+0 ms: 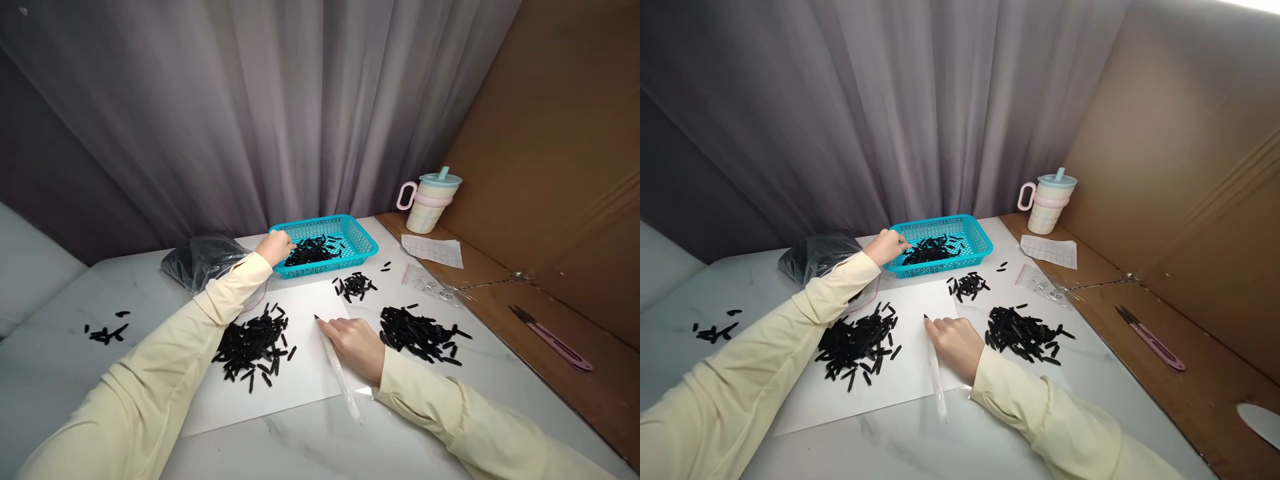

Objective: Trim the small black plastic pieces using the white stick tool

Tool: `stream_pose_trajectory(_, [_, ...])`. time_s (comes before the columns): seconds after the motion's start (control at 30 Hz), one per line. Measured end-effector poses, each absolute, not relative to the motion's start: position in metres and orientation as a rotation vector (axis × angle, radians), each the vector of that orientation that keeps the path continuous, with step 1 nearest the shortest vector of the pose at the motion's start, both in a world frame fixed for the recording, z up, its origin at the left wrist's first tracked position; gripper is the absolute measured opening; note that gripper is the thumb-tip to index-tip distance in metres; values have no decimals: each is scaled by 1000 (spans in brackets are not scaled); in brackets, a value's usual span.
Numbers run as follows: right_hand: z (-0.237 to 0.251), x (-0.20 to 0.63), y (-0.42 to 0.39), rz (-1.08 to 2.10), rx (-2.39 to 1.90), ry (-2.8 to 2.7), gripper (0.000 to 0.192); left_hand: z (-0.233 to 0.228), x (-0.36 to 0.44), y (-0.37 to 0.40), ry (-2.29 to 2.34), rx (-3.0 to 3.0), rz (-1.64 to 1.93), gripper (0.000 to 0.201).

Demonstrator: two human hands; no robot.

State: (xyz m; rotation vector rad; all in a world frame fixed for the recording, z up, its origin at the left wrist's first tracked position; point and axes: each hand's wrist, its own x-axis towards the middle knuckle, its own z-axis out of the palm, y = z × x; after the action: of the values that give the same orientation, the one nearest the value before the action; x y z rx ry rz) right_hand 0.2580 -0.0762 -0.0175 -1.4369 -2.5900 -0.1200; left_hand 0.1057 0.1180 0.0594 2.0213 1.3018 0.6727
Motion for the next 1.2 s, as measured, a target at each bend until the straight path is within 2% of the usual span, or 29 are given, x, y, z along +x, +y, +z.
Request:
stream_pose_trajectory(0.17, [-18,258,-76,-55,-1461,-2544,24,67,109,116,1312,1942,665,21])
stream_pose_trajectory(0.27, [-20,258,-76,1,-1463,-2475,24,75,112,97,1194,1831,687,38])
stream_pose_trajectory(0.47, [-18,256,-79,208,-1449,-2197,23,71,109,21,914,1403,536,51])
stream_pose_trajectory(0.6, [-12,247,-83,410,-1385,-2036,19,51,101,-9,816,1022,457,40])
stream_pose_trajectory(0.83, [-9,226,-80,719,-1319,-1910,34,24,103,-8,702,483,519,30])
stream_pose_trajectory(1.2, [-12,224,-80,755,-1313,-1974,35,12,111,-10,670,202,613,31])
